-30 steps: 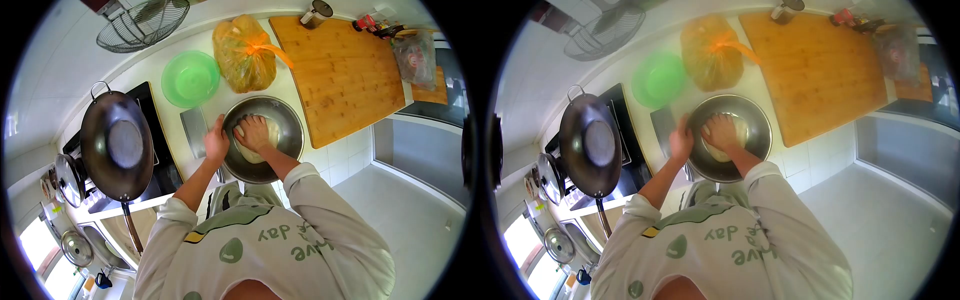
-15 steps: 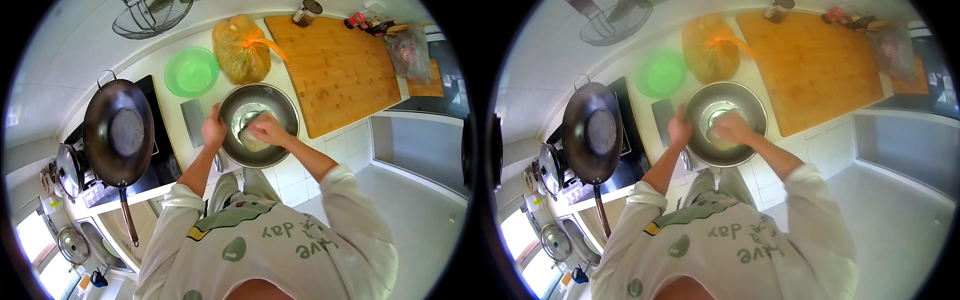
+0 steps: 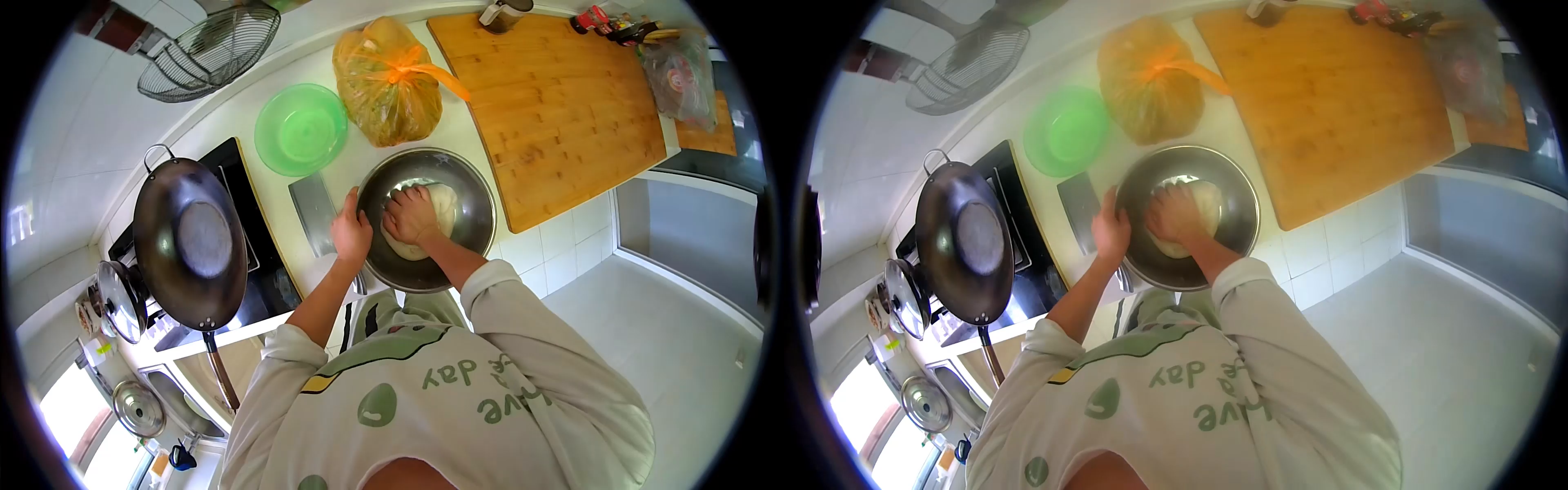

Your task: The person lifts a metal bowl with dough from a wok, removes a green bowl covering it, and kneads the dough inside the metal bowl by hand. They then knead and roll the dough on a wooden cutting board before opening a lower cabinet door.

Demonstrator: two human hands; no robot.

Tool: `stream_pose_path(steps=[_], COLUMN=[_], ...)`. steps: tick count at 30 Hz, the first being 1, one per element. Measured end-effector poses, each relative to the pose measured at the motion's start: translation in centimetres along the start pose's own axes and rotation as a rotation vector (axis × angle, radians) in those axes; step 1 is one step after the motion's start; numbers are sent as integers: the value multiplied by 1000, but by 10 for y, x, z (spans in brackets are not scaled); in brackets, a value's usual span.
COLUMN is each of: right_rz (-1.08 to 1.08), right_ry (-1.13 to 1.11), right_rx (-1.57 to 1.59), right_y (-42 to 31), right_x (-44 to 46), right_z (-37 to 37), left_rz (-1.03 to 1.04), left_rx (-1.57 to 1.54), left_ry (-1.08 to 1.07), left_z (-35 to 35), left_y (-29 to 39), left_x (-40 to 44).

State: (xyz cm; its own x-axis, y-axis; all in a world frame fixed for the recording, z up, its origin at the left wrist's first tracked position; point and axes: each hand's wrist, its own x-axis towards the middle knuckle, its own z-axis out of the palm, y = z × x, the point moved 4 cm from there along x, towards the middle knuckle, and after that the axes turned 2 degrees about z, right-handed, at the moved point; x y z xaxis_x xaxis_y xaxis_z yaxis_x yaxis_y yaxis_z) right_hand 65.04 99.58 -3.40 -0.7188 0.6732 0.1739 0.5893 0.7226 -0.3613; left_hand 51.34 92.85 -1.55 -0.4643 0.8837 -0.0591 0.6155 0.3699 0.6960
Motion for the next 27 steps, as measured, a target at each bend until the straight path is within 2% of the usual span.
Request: stream_pose_path(steps=[4,9,11,13,14,15,17,18,19,21,23,25,27], right_rz=[86,73,64,-117,-11,-6,75,-4,7,-135,-153,-209,-226], right_ry=[-133,3,50,-49,-253,-243,-442,-301,-296,98,82,-173,-165], right_rx=[-44,-22,-11,178,315,308,57,-110,-112,-64,-73,42,48], right_y=[7,9,14,16,28,25,4,-3,-6,-11,-2,12,14], right_x=[21,26,28,19,10,6,-10,-28,-41,-51,-53,-46,-31], right_z=[25,26,17,8,3,-23,-65,-53,-45,-54,-55,-40,-28], left_rz=[-16,-7,-25,-61,-59,-57,-80,-113,-102,-56,-56,-53,-81], left_rx=[25,56,157,152,149,143,139,140,139,95,90,85,43], left_ry=[-29,-18,-9,-43,-24,1,-24,-55,-62,-19,-31,-38,-34], left_z=[4,4,1,0,1,1,1,1,1,1,3,2,0], left_y=[-1,0,5,6,5,5,9,9,9,9,5,7,10], left_x=[4,1,4,1,1,3,4,4,4,2,0,2,2])
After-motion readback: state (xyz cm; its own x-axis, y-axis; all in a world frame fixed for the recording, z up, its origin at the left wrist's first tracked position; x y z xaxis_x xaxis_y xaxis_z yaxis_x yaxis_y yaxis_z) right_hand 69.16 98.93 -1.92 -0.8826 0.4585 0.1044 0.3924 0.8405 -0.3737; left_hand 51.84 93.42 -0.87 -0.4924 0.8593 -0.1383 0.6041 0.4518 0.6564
